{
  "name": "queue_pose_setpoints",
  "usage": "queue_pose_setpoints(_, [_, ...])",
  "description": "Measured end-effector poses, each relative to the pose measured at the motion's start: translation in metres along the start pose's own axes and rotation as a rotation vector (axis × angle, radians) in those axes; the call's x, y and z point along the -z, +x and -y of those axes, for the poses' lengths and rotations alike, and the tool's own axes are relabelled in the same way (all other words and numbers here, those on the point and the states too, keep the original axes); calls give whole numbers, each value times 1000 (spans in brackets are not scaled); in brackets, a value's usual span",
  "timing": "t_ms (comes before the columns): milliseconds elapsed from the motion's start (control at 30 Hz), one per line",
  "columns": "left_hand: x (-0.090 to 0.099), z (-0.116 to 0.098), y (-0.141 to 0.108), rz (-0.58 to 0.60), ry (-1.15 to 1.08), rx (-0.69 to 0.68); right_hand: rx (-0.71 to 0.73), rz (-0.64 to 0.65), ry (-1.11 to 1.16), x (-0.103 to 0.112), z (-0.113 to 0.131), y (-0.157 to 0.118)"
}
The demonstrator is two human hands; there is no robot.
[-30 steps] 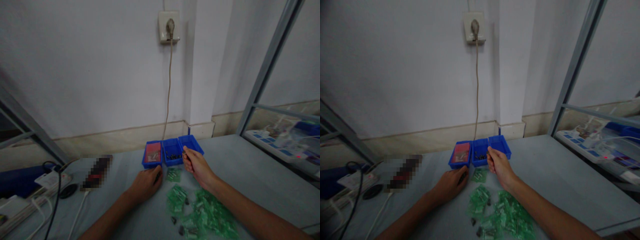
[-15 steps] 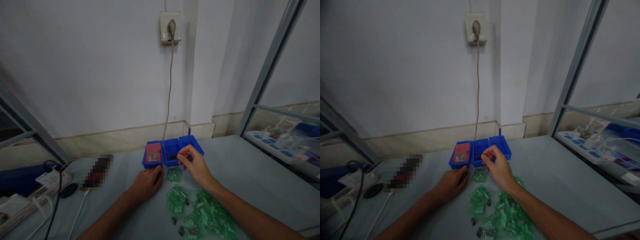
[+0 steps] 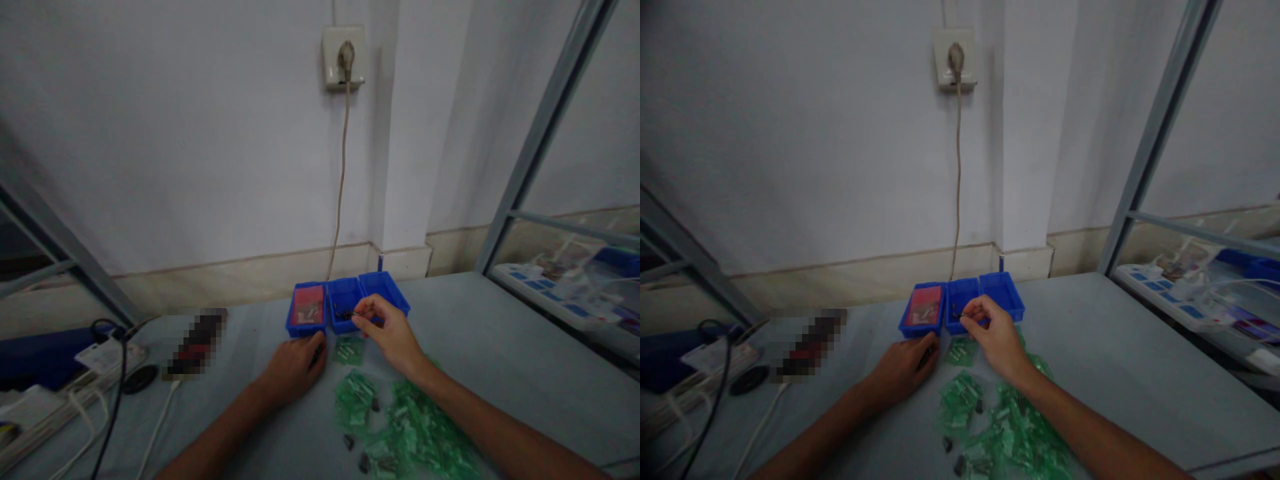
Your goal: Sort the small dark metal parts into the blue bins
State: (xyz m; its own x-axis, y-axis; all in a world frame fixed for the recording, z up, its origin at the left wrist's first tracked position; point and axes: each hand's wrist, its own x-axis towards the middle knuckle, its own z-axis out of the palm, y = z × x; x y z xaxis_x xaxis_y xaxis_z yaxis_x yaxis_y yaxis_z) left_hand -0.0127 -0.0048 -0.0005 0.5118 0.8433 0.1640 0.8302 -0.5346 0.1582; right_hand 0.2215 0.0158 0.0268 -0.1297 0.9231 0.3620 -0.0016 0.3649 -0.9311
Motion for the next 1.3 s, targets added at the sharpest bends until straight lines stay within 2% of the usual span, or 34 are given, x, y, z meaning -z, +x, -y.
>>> queue_pose_setpoints(267, [1,0,0,10,-2,15,-172,76,202,-1,8,-1])
queue_pose_setpoints(633, [2,-2,1,13,9,22,-405,38,416,-2,6,-2])
queue_pose_setpoints(800, [1,-1,1,13,8,17,-457,48,521,-1,5,0])
queue_pose_setpoints(900, [0,-1,1,13,3,17,-436,18,533,-1,4,1])
queue_pose_setpoints(1100, [2,-1,1,7,13,11,-312,-87,362,-1,5,1])
queue_pose_setpoints(1300, [3,-1,1,13,18,13,-143,-67,120,1,2,1])
